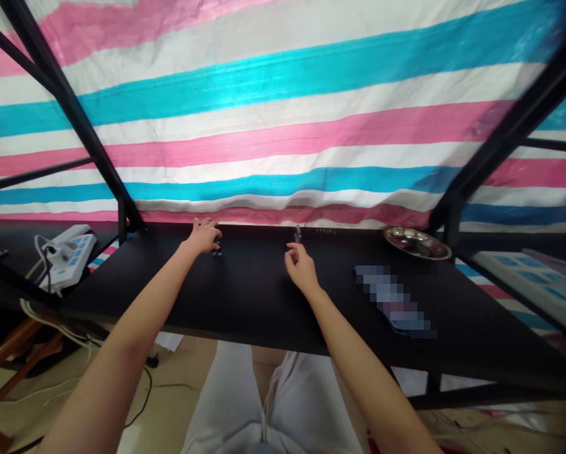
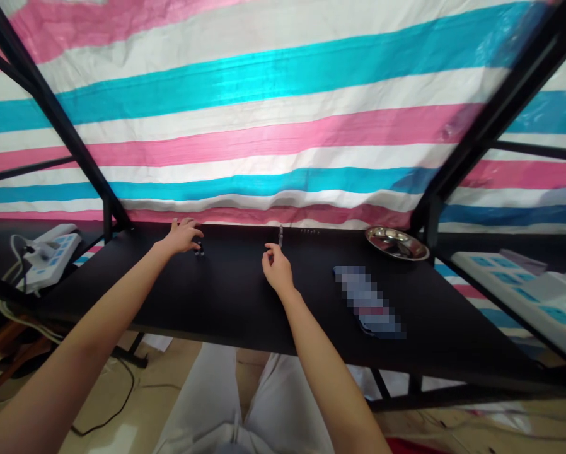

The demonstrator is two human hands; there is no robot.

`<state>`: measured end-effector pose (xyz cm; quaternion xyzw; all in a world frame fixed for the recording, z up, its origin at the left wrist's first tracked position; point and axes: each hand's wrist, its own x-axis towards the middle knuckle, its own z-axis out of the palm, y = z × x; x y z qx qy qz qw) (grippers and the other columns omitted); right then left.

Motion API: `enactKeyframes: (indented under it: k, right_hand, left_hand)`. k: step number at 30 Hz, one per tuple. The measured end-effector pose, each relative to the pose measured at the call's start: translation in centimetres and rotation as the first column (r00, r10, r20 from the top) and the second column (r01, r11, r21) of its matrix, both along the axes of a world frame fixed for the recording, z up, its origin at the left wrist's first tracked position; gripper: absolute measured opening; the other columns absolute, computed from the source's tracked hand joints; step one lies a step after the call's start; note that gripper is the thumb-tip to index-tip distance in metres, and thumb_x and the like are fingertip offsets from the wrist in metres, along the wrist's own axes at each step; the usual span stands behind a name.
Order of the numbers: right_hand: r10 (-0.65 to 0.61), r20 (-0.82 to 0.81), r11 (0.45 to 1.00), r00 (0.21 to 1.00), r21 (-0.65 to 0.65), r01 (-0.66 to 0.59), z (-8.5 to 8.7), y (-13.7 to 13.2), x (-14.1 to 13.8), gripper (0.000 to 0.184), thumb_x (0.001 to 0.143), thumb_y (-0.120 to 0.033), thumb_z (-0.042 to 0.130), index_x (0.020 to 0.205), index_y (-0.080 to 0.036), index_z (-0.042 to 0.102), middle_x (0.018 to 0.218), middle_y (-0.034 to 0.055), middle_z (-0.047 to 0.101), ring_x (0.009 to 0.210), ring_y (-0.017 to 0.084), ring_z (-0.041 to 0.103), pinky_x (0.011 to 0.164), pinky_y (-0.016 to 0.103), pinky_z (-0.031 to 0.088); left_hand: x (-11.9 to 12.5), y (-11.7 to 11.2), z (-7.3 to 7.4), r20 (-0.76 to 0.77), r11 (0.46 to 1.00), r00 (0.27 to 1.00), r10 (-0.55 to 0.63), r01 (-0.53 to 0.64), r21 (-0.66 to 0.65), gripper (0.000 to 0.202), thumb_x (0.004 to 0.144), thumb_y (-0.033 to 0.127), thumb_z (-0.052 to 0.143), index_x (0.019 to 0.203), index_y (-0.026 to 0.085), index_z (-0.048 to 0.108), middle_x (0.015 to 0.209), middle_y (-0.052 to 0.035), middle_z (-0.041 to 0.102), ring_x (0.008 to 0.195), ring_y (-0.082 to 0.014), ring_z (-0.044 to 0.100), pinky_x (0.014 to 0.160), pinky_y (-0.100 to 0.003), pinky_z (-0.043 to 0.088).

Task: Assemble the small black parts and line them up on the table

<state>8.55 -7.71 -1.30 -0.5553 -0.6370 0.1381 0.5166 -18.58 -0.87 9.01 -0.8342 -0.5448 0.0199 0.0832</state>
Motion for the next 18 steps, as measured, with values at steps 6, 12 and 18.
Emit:
enactKeyframes:
  k: [6,12,18]
  right_hand:
    - [0.004,0.013,1.000,1.000,-0.010,-0.003,0.1,0.0,-0.1,0.030,0.078,-0.031,0.041,0.104,-0.019,0.052,0.076,0.0025,0.059,0.057,0.012,0.051,0.063,0.027,0.042]
    - [0.045,-0.045,0.998,0.998,-0.035,-0.047,0.1,0.1,-0.3,0.030,0.080,-0.039,0.042,0.099,-0.019,0.054,0.075,0.0027,0.059,0.058,0.013,0.051,0.063,0.027,0.042]
    - [0.117,-0.357,0.962,0.927,-0.193,-0.195,0.0,0.3,-0.9,0.048,0.081,-0.061,0.029,0.074,-0.020,0.050,0.057,-0.0014,0.052,0.040,0.009,0.040,0.042,0.024,0.034]
  left_hand:
    - [0.4,0.2,-0.9,0.072,0.996,0.994,-0.079,0.075,0.055,0.005,0.070,0.014,0.062,0.068,0.017,0.066,0.107,-0.0099,0.059,0.108,-0.0293,0.042,0.089,-0.047,0.025]
    - [4.1,-1.6,-0.8,0.442,0.985,0.883,-0.156,0.106,0.136,0.005,0.075,0.023,0.060,0.075,0.020,0.064,0.097,-0.0035,0.063,0.102,-0.0230,0.048,0.087,-0.042,0.026]
    - [9.9,-4.7,-3.7,0.811,0.985,0.561,-0.168,0.133,0.112,0.007,0.076,0.025,0.058,0.083,0.022,0.061,0.088,0.0009,0.065,0.089,-0.0158,0.055,0.087,-0.034,0.033]
